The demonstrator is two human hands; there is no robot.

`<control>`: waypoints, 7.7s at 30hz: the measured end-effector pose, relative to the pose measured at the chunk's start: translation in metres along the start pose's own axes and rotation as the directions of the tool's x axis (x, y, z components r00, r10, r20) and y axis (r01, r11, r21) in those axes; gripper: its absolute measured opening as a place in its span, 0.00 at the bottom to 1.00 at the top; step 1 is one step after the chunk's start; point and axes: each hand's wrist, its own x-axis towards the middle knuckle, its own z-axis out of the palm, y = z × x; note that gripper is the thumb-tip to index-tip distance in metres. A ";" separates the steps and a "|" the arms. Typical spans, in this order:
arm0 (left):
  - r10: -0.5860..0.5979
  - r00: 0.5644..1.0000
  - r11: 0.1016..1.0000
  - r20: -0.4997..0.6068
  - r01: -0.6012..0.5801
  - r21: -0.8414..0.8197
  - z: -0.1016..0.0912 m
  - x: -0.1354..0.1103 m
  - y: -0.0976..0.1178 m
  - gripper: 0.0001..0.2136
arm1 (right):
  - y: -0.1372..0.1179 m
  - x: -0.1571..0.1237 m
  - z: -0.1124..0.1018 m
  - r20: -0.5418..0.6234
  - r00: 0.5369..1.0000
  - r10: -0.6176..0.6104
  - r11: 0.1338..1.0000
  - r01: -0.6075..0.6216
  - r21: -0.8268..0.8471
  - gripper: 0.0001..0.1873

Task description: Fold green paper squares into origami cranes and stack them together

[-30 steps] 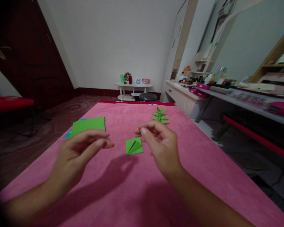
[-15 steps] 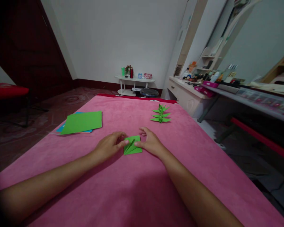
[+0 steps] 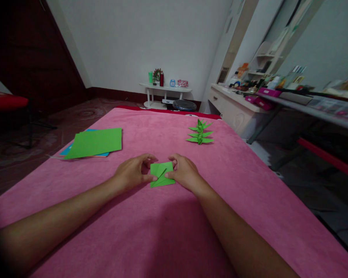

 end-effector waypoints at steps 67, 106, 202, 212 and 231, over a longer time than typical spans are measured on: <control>0.029 0.957 0.450 0.290 0.246 -0.858 0.006 -0.018 0.019 0.14 | -0.045 -0.027 0.000 -0.086 0.973 0.213 0.751 -0.107 0.651 0.19; 0.051 0.938 0.310 0.344 0.312 -0.898 0.010 -0.021 0.013 0.16 | -0.037 -0.029 0.007 -0.223 0.972 0.069 0.873 0.049 0.485 0.21; 0.076 0.957 0.206 0.281 0.261 -0.943 0.016 -0.027 0.018 0.18 | -0.058 -0.035 0.008 -0.362 0.930 -0.067 0.975 0.138 0.175 0.14; 0.005 0.961 0.243 0.276 0.267 -0.933 0.018 -0.027 0.021 0.20 | -0.061 -0.033 0.001 -0.422 0.872 -0.249 0.959 0.283 0.018 0.21; -0.006 0.962 0.257 0.275 0.267 -0.929 0.018 -0.027 0.024 0.19 | -0.058 -0.030 0.001 -0.284 0.959 -0.012 0.870 0.150 0.469 0.08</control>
